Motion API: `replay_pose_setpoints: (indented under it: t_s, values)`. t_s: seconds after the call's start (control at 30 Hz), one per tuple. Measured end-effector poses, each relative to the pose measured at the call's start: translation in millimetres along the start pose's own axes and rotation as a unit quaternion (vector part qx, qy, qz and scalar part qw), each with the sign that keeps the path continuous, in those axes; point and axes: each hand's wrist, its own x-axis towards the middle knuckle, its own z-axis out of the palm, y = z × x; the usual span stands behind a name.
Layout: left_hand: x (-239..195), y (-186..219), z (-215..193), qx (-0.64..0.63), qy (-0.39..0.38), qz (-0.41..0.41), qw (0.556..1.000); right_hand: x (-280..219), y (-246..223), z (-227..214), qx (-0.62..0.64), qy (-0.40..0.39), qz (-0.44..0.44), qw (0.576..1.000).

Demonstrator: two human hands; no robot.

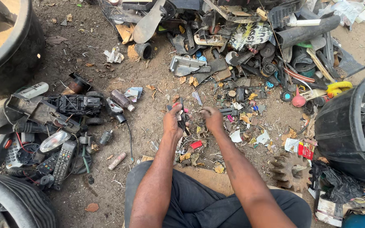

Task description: The person sits on a cardboard sheet and sorts through a pile of electronic waste and miscellaneous debris. They pick up various items such as plastic casings, wires, and small components, inspect them, and place them into nearby buckets or piles.

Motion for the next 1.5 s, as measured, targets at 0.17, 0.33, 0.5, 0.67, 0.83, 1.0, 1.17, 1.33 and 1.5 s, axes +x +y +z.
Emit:
replay_pose_setpoints:
  t_s: [0.17,0.33,0.5,0.67,0.83,1.0,1.17,1.33,1.5]
  values:
    - [0,-3,8,0.018,-0.01,0.007,1.0,-27,36,-10,0.075,-0.03,-0.037,0.996]
    - [-16,-2,9,0.033,-0.004,0.007,0.999,-56,21,22,-0.196,-0.06,-0.074,0.976]
    - [-19,7,14,0.029,-0.006,0.022,0.999,-52,-10,7,0.016,0.058,-0.028,0.998]
    - [-16,1,15,0.068,0.0,-0.006,0.998,-64,-17,-39,0.519,0.008,0.115,0.847]
    - [-13,-9,10,0.066,-0.038,-0.024,0.997,-101,-2,-49,0.642,-0.037,0.1,0.759]
    - [-7,-19,-3,0.109,-0.061,-0.034,0.992,-137,56,-121,0.691,-0.01,0.09,0.717]
    - [-22,-28,-6,0.184,-0.02,-0.047,0.982,-152,121,-321,0.751,0.348,-0.112,0.55]
    - [-68,-60,2,0.2,-0.049,-0.049,0.977,-200,92,-273,0.69,0.262,0.058,0.672]
    - [-110,-121,-2,0.153,-0.046,-0.122,0.979,-242,42,-170,0.451,0.055,0.047,0.889]
